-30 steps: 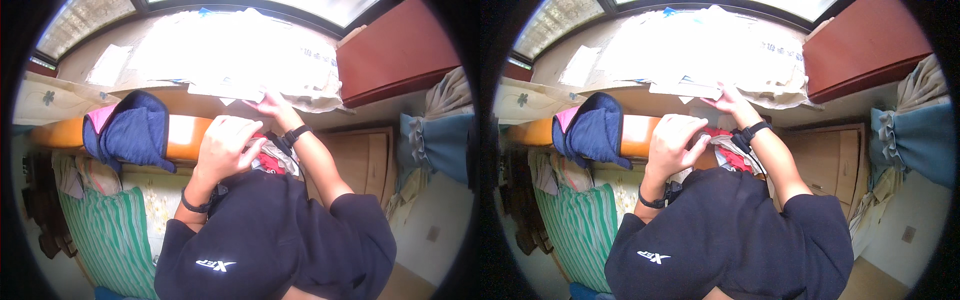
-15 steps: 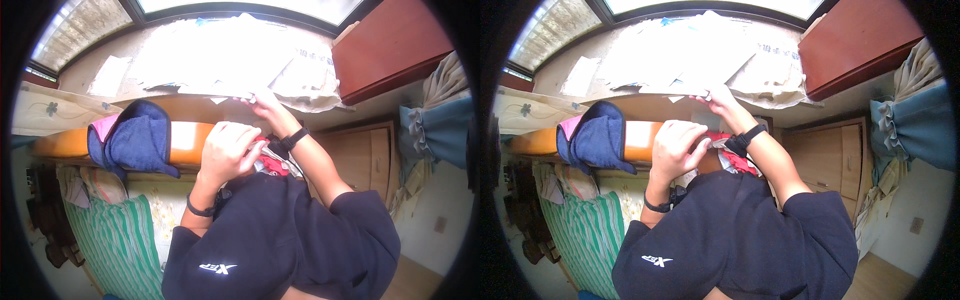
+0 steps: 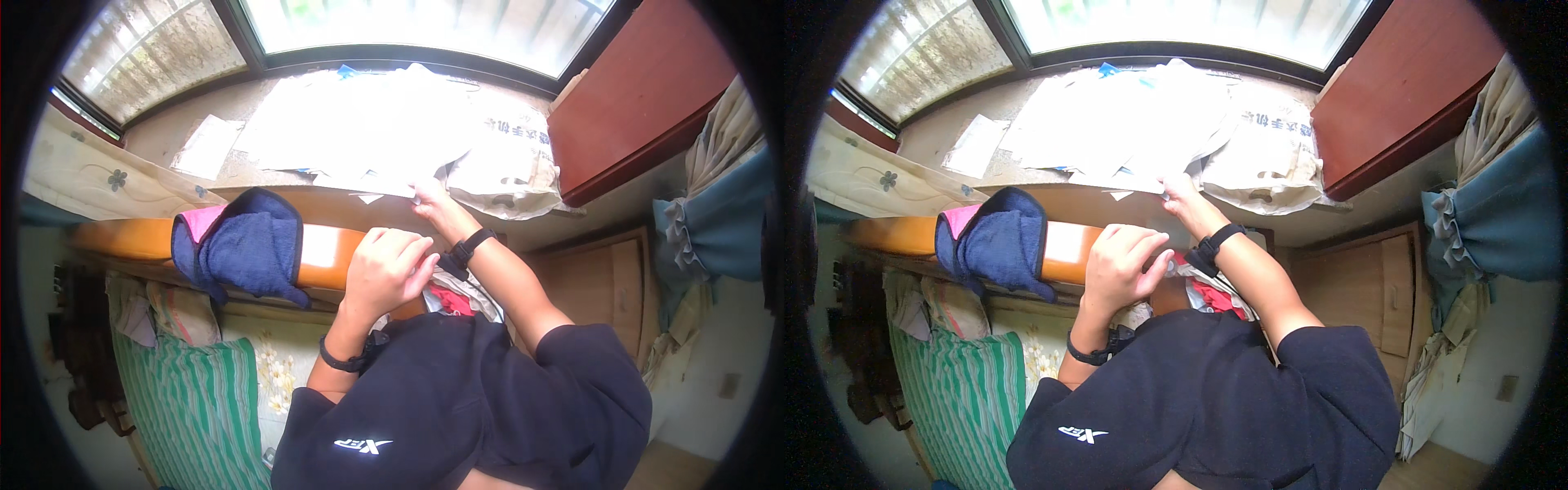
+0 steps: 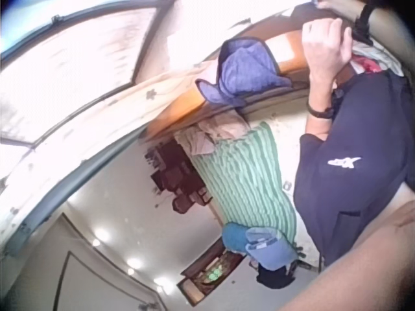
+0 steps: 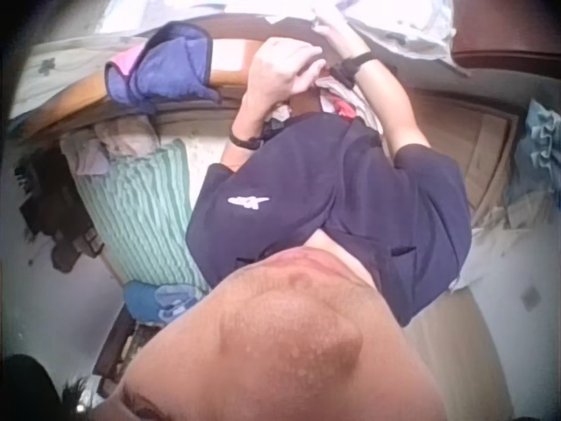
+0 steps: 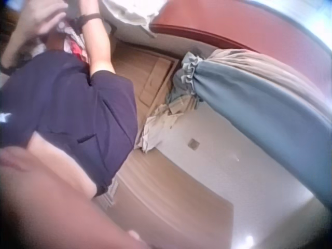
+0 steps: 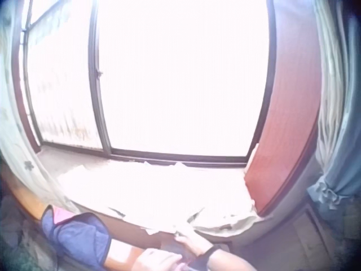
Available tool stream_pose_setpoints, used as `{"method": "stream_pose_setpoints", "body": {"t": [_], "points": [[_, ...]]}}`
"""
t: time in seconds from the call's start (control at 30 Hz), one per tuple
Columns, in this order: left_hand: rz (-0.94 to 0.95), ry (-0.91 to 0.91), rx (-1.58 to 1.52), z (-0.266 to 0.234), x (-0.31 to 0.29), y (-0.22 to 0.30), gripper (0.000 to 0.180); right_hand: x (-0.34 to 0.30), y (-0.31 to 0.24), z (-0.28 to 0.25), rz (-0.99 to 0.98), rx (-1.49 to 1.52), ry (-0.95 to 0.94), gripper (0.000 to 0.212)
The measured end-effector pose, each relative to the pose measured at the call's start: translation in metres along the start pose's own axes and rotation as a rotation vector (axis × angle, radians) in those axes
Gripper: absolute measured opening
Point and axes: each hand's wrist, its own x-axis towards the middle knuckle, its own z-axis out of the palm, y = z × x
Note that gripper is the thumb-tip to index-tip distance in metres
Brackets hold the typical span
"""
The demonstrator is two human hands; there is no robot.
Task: The person picks up papers from a nightstand, stacks them, places them on a cabinet, and throws a plastic bag into a trash can.
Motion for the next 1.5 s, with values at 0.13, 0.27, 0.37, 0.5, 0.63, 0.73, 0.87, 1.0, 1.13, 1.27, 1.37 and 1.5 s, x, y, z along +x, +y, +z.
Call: {"method": "stream_pose_setpoints", "body": {"t": [0.13, 0.27, 0.37, 0.5, 0.63, 0.73, 0.87, 1.0, 1.13, 1.27, 1.37, 1.5], "points": [[-0.003, -0.007, 0.037, 0.000, -0.001, 0.000, 0.019, -0.006, -0.004, 0.008, -0.075, -0.095, 0.061, 0.019], [-0.010, -0.005, 0.062, 0.000, -0.001, 0.001, 0.018, -0.003, -0.006, -0.002, -0.100, 0.020, -0.070, 0.019], [-0.007, 0.006, 0.076, 0.000, 0.000, 0.001, 0.016, 0.001, -0.014, -0.014, -0.110, 0.081, -0.186, 0.018], [0.002, 0.007, 0.104, 0.002, 0.000, -0.001, 0.015, -0.008, -0.024, -0.028, -0.153, 0.106, -0.278, 0.016], [0.006, 0.014, 0.137, 0.006, 0.001, 0.000, 0.014, -0.020, -0.033, -0.058, -0.149, 0.105, -0.329, 0.017], [0.045, 0.002, 0.116, 0.005, 0.001, 0.000, 0.012, -0.051, -0.040, -0.068, -0.181, 0.067, -0.264, 0.018], [0.043, 0.054, 0.053, 0.001, 0.004, 0.005, 0.012, -0.086, -0.051, -0.089, -0.290, -0.020, -0.188, 0.022], [0.075, 0.094, 0.008, 0.012, -0.005, 0.005, 0.010, -0.120, -0.053, -0.118, -0.354, -0.081, -0.134, 0.026], [-0.274, -0.382, -0.608, 0.038, -0.029, 0.010, 0.010, -0.150, -0.052, -0.145, -0.380, -0.061, -0.088, 0.029], [-0.402, -0.767, -0.534, 0.103, -0.086, -0.019, 0.026, -0.177, -0.052, -0.173, -0.335, -0.002, -0.114, 0.029], [-0.570, -0.617, -0.617, 0.128, -0.088, -0.018, 0.039, -0.193, -0.052, -0.188, -0.315, 0.019, -0.111, 0.030], [-1.149, 0.278, -1.809, 0.156, -0.069, -0.023, 0.066, -0.218, -0.047, -0.206, -0.320, 0.060, -0.072, 0.038]]}}
